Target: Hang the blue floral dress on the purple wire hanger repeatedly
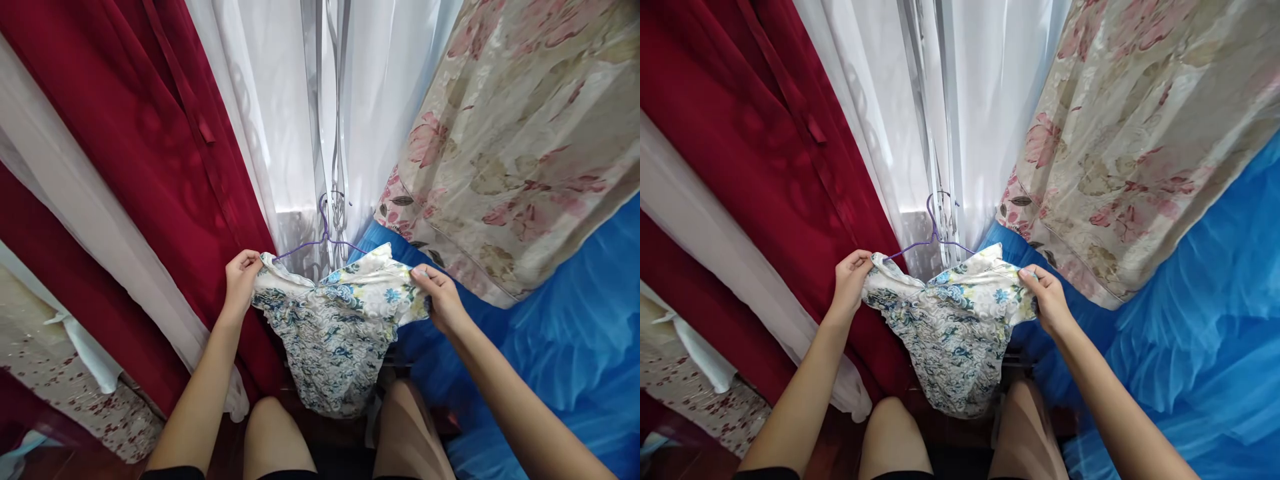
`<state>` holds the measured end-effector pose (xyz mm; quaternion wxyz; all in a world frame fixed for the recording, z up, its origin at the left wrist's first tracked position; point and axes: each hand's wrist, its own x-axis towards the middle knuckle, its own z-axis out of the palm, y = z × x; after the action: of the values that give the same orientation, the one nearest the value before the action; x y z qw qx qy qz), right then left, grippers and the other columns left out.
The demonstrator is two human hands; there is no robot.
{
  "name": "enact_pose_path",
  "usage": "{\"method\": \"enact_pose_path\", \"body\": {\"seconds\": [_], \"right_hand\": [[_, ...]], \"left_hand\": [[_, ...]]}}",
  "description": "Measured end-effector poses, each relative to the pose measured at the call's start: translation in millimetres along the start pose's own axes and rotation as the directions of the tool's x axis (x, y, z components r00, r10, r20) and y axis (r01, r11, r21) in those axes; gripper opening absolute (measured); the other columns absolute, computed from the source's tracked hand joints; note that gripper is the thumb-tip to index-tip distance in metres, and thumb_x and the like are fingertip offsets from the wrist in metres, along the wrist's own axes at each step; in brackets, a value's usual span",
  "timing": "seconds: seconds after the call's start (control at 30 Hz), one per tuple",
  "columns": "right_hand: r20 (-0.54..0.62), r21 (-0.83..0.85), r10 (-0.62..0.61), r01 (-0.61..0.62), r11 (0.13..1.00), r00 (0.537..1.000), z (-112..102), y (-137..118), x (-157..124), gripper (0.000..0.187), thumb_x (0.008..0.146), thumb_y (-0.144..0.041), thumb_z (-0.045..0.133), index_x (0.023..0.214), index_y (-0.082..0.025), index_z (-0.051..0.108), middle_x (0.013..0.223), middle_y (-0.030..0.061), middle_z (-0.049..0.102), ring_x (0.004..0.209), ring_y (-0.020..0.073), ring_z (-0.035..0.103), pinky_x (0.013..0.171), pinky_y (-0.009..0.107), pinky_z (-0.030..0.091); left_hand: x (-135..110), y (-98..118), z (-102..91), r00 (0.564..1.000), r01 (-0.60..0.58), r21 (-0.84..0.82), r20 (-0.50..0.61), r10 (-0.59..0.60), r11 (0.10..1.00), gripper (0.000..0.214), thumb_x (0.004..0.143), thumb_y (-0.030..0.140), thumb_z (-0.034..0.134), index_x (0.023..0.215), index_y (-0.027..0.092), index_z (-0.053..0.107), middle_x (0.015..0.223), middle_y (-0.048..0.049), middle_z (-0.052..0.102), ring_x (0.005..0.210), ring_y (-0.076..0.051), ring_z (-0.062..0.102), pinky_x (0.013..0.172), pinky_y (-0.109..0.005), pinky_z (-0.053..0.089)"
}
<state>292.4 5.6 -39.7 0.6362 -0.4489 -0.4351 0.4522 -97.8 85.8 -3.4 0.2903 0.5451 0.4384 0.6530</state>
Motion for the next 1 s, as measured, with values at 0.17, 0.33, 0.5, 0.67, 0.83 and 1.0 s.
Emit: {"method": "enact_pose_path", "body": {"seconds": [0.17,0.33,0.5,0.67,0.83,1.0], "right_hand": [[-0.077,-0.04,-0.14,0.137,0.99,0.987,15.8,-41.8,2.9,0.033,0.081,-0.055,0.073,0.075,-0.028,0.056,0.064,-0.0008,0.055,0.056,0.0192,0.048,0.053,0.031,0.037],[0.048,-0.045,-0.161,0.164,0.985,0.986,49.5,-62.3,-18.6,0.031,0.087,-0.057,0.067,0.084,-0.026,0.06,0.073,0.0019,0.059,0.071,0.0221,0.058,0.061,0.031,0.044],[0.671,-0.112,-0.096,0.229,0.967,0.735,70.0,-61.2,-72.3,0.047,0.096,-0.063,0.054,0.12,-0.024,0.066,0.111,0.0077,0.068,0.101,0.0253,0.064,0.089,0.036,0.052],[0.628,-0.229,-0.071,0.271,0.935,0.775,62.4,-15.1,-79.6,0.044,0.099,-0.052,0.055,0.135,-0.026,0.061,0.136,0.0099,0.062,0.126,0.0277,0.057,0.111,0.044,0.043],[0.414,-0.35,0.011,0.148,0.925,0.91,55.5,69.9,-71.7,0.046,0.095,-0.057,0.058,0.122,-0.021,0.069,0.122,0.0096,0.069,0.114,0.0282,0.062,0.103,0.042,0.047],[0.372,-0.101,0.284,-0.265,0.959,0.884,29.4,100.9,-101.8,0.053,0.089,-0.063,0.063,0.071,-0.013,0.069,0.062,0.0017,0.063,0.055,0.0131,0.051,0.055,0.025,0.042]], "left_hand": [[-13.9,33.3,3.3,0.976,-0.163,0.141,0.168,0.139,0.977,0.03,0.09,0.04,0.058,0.1,0.016,0.072,0.098,-0.0059,0.073,0.094,-0.023,0.065,0.081,-0.028,0.049],[-24.5,26.3,-0.5,0.951,-0.289,0.406,0.224,0.213,0.867,0.026,0.09,0.042,0.063,0.096,0.018,0.072,0.087,-0.0013,0.07,0.082,-0.018,0.063,0.078,-0.025,0.046],[-33.5,-15.5,-2.9,0.991,-0.069,0.263,-0.089,0.095,0.962,0.051,0.093,0.059,0.055,0.063,0.018,0.056,0.057,0.0012,0.052,0.055,-0.013,0.047,0.056,-0.025,0.037],[-78.0,-27.0,33.4,0.999,0.031,-0.137,0.027,-0.027,0.99,0.073,0.094,0.074,0.036,0.045,0.02,0.04,0.05,-0.0014,0.044,0.052,-0.013,0.045,0.056,-0.027,0.036],[-128.0,-19.6,96.5,0.802,0.465,-0.334,0.552,-0.23,0.82,0.078,0.093,0.079,0.027,0.046,0.018,0.043,0.053,-0.0024,0.046,0.044,-0.009,0.035,0.049,-0.027,0.025],[-154.1,-8.3,130.0,0.564,0.64,-0.295,0.808,-0.173,0.709,0.071,0.093,0.073,0.041,0.055,0.014,0.053,0.064,-0.006,0.057,0.047,-0.009,0.043,0.05,-0.026,0.031]]}}
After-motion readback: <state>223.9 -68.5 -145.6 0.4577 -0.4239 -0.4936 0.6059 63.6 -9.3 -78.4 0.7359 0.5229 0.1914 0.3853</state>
